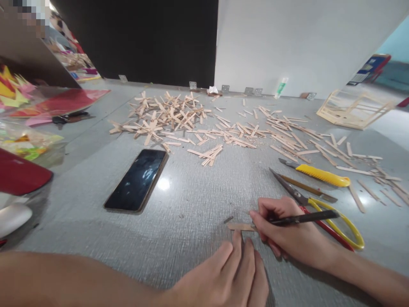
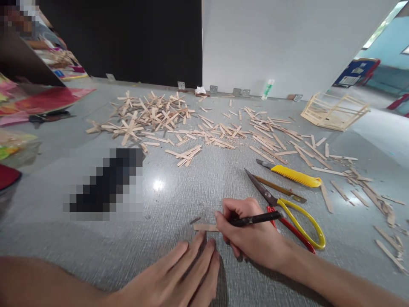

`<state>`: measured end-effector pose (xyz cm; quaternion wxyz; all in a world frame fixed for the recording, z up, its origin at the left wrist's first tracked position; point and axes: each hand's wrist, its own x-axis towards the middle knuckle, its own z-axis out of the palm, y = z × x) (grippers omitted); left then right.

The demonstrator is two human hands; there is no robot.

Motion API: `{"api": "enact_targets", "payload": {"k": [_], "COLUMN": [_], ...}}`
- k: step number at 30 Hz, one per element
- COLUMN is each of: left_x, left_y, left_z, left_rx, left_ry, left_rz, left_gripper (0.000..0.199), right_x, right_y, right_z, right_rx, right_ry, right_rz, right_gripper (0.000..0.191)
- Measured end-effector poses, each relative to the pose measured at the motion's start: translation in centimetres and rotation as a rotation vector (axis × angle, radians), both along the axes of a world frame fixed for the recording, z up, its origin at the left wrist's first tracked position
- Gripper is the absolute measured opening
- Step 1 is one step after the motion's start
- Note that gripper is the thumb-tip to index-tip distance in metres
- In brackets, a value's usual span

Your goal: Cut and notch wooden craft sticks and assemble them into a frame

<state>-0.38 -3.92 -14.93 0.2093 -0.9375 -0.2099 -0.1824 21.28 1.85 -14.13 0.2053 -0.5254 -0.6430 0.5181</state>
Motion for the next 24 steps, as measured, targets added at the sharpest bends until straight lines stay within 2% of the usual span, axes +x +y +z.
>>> {"api": "enact_targets", "payload": {"k": [9, 24], "left_x": [-0.04, -0.09], "left_y": [0.12, 0.38], "left_z": [-0.08, 0.64], "left_rx": [0.013, 0.005], "left_ry": [0.027, 0.091], "left_rz": [-0.012, -0.032], "left_gripper": [0.03, 0.036], "right_x": [-0.07, -0.24], "right_y": [0.02, 0.02], "right_z": [-0.01, 0.55], "right_rx": [-0.037, 0.03], "right_ry": [0.048, -0.013], "right_rz": [-0.019, 0.022], "right_gripper": [0.04, 0.043]}}
